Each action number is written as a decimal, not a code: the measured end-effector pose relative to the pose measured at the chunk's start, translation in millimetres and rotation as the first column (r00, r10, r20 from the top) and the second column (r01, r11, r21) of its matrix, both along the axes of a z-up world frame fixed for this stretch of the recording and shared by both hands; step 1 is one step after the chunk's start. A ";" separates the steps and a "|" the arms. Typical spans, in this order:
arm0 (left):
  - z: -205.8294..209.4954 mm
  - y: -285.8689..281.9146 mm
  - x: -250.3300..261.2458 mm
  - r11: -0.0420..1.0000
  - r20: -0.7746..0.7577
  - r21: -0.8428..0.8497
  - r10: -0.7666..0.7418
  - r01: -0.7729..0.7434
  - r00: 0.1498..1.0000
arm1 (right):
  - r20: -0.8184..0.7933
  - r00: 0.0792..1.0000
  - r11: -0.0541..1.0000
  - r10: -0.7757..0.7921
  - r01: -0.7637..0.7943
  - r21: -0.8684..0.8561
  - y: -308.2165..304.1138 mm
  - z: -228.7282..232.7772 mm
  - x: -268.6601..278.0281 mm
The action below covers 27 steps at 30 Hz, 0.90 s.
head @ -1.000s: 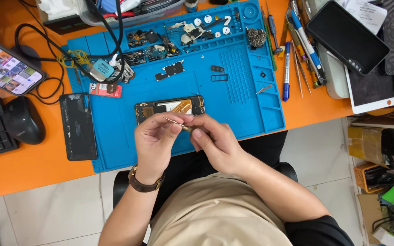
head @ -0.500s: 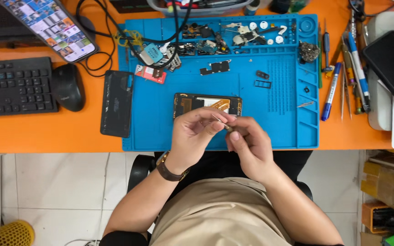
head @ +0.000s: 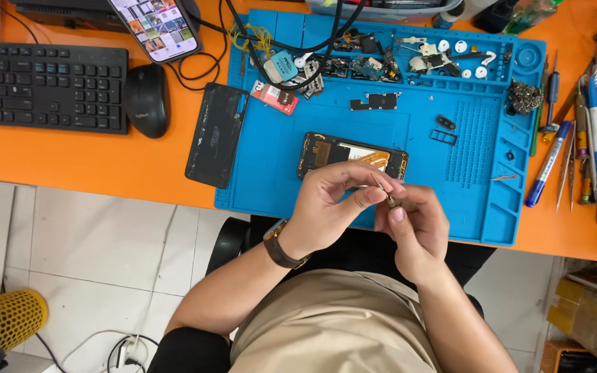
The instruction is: The person disassembles a smartphone on a blue mat, using a screwdriver to remove screws and a prying tool to separate components. They handle the phone, screws, and internal parts, occasionally using a computer mouse and keyboard.
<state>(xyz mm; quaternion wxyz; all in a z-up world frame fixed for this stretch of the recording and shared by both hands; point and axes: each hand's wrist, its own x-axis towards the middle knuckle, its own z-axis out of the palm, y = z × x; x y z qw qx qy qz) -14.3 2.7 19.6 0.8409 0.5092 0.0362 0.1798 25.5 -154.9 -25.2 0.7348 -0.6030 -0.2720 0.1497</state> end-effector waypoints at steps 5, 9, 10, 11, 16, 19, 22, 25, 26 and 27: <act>4.5 1.5 -2.1 0.995 0.022 0.092 -0.031 0.029 0.999 | -0.008 0.999 0.998 -0.033 0.033 0.056 -8.8 -18.2 0.0; 9.6 0.8 -3.2 0.987 0.039 0.157 -0.034 0.028 0.999 | 0.005 0.997 0.994 -0.072 0.072 0.081 -10.7 -20.4 -2.8; 10.0 1.0 -3.2 0.987 0.038 0.155 -0.035 0.028 0.999 | 0.004 0.997 0.994 -0.073 0.072 0.079 -10.3 -19.1 -3.1; 10.3 1.3 -3.3 0.987 0.039 0.156 -0.037 0.030 0.999 | -0.010 0.997 0.994 -0.074 0.075 0.085 -9.7 -18.0 -3.6; 4.4 2.6 -3.3 0.988 0.034 0.148 -0.037 0.032 0.999 | -0.016 0.998 0.994 -0.067 0.068 0.080 -6.9 -11.4 -3.5; 3.9 2.3 -3.3 0.994 0.017 0.108 -0.038 0.036 0.999 | -0.026 0.998 0.996 -0.058 0.060 0.070 -5.0 -4.6 -2.5; 6.3 3.3 -3.0 0.991 0.020 0.132 -0.029 0.026 0.999 | -0.045 0.998 0.996 -0.048 0.051 0.069 -7.0 -7.0 -2.4; 11.9 8.5 -3.5 0.970 0.038 0.241 -0.038 0.028 0.999 | -0.073 0.995 0.996 -0.062 0.067 0.059 -6.0 -9.0 -2.8; 13.8 11.0 -2.6 0.952 0.035 0.305 -0.025 0.013 0.999 | -0.066 0.997 0.997 -0.031 0.035 0.070 -2.2 -4.0 -1.8; 15.1 10.6 -0.2 0.933 0.033 0.358 -0.033 0.019 0.999 | -0.058 0.998 0.997 -0.021 0.025 0.071 -2.7 2.0 -3.1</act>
